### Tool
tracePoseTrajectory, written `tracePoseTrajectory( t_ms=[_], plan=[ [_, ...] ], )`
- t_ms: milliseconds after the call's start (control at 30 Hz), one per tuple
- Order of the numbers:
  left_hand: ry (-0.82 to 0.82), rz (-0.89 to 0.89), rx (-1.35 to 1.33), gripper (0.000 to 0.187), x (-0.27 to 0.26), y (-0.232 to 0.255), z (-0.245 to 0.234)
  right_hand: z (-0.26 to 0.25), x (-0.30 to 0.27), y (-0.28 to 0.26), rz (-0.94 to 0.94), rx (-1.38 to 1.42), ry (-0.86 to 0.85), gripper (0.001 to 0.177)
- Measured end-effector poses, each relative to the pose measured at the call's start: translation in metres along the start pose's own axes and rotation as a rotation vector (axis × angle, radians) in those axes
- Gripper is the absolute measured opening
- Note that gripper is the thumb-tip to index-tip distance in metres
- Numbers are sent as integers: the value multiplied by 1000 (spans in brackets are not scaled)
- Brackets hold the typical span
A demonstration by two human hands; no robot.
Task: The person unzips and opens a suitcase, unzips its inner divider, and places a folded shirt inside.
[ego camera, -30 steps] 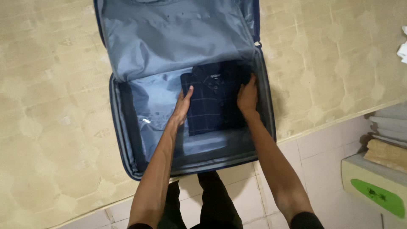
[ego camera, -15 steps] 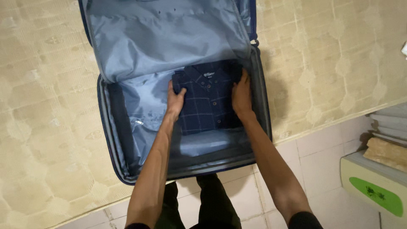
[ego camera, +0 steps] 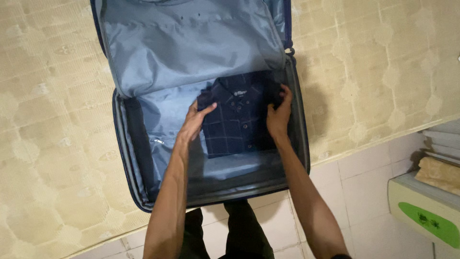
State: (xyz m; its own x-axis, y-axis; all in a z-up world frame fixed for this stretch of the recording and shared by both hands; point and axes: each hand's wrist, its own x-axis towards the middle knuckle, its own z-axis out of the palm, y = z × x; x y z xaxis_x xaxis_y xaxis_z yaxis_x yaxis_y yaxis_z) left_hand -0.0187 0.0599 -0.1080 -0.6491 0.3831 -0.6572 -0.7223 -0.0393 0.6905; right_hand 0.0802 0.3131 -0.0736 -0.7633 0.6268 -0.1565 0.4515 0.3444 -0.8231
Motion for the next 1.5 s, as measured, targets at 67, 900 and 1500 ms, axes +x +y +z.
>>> tracePoseTrajectory(
  t_ms=[67, 900, 1500],
  plan=[
    [-106, 156, 123, 49, -4, 1, -8, -7, -15, -9, 103, 19, 63, 67],
    [404, 213, 665, 73, 72, -25, 6, 25, -15, -41, -151, -787, -100, 78],
    [584, 433, 459, 59, 70, -31, -1, 54, -2, 10, -310, -761, -97, 75]
  ],
)
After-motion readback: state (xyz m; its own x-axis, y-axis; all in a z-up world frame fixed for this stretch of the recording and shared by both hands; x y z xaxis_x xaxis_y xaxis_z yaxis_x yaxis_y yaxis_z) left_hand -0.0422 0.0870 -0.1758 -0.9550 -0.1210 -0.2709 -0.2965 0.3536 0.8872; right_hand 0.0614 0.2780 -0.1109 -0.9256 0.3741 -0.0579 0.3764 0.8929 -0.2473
